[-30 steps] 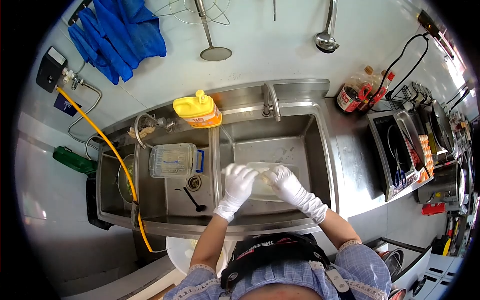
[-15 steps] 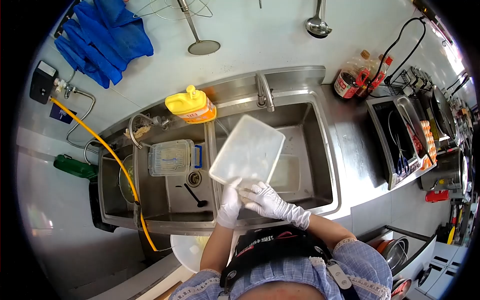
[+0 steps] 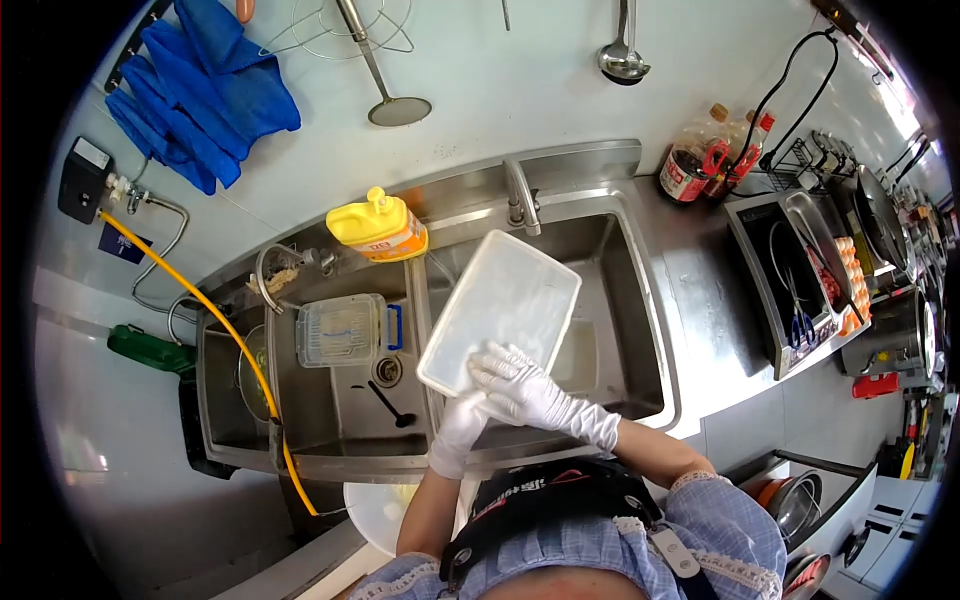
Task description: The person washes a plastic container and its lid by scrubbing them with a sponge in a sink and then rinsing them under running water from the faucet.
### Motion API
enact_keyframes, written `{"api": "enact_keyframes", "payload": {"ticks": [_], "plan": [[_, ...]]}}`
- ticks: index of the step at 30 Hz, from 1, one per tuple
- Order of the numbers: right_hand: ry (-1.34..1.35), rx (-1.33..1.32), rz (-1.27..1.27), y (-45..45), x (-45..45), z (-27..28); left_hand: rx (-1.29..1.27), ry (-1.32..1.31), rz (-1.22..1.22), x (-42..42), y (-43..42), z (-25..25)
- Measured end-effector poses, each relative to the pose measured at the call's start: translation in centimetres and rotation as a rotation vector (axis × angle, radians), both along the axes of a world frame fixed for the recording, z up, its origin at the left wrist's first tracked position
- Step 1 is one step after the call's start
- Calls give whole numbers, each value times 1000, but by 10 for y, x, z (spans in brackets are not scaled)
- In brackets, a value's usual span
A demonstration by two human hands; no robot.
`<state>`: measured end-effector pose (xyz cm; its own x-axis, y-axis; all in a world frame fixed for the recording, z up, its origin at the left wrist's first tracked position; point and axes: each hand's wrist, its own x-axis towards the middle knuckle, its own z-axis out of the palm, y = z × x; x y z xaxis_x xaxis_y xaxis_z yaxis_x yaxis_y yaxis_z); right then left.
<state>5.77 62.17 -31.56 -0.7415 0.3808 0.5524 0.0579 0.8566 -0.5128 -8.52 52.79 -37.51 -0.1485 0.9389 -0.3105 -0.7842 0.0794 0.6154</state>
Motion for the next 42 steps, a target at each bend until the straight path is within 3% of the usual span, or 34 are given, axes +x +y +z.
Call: {"api": "enact_keyframes", "payload": {"ticks": [2,3,4,6,7,9,10,11,12,13,14,15,17,18,22,24,27,29,30,32,33,35,36,39,41,42], "plan": [[-168,-277,-127,40,-7,-50,-94,25,-120,8,-4,31],[-84,-216,-218,61,-2,-51,6,-35,-151,16,0,54],[-60,-141,-515,73,-6,-38,9,-34,-147,19,-1,51],[-26,-43,-505,66,-13,-33,74,68,-142,20,-2,37],[-193,-210,-308,49,-16,2,72,195,-136,17,-3,20],[-139,-64,116,15,-25,8,57,205,-46,30,1,15],[-140,-67,113,15,-26,10,38,220,47,34,1,13],[-142,-2,182,18,-27,13,33,393,-66,24,-1,4],[-143,66,252,23,-29,16,34,393,-69,17,-6,0],[-145,201,171,35,-25,16,13,465,-183,12,-8,2],[-156,27,73,47,-18,22,-9,536,-295,13,-6,16],[-165,-149,-25,59,-10,27,17,451,-246,16,-6,31],[8,-87,-349,106,-6,-24,3,501,-275,19,-10,57],[74,-252,-355,119,-3,-18,2,539,-292,19,-11,54],[-96,24,-141,70,-6,-25,-92,621,-303,13,-8,61],[-110,46,145,46,-18,27,-92,656,-274,3,-17,42],[-204,144,194,82,-2,23,-92,658,-240,-2,-18,57],[-72,248,-197,119,4,-1,-65,585,-225,-3,-18,65],[6,-86,-312,132,2,-17,-40,551,-216,-5,-20,65],[35,-324,-400,125,-2,-30,-49,551,-204,2,-19,70],[35,-323,-399,117,-4,-34,-49,551,-202,5,-19,67],[25,-287,-744,94,-9,-41,-28,382,-113,8,-14,58],[-51,-205,-766,78,-11,-47,-29,381,-115,8,-12,56],[-24,-155,-595,44,-12,-38,-43,305,-110,3,-8,53],[-61,-42,-251,42,-10,-22,-30,402,-102,2,-6,53],[-63,-46,-255,54,-7,-16,-34,400,-107,3,-6,57]]}}
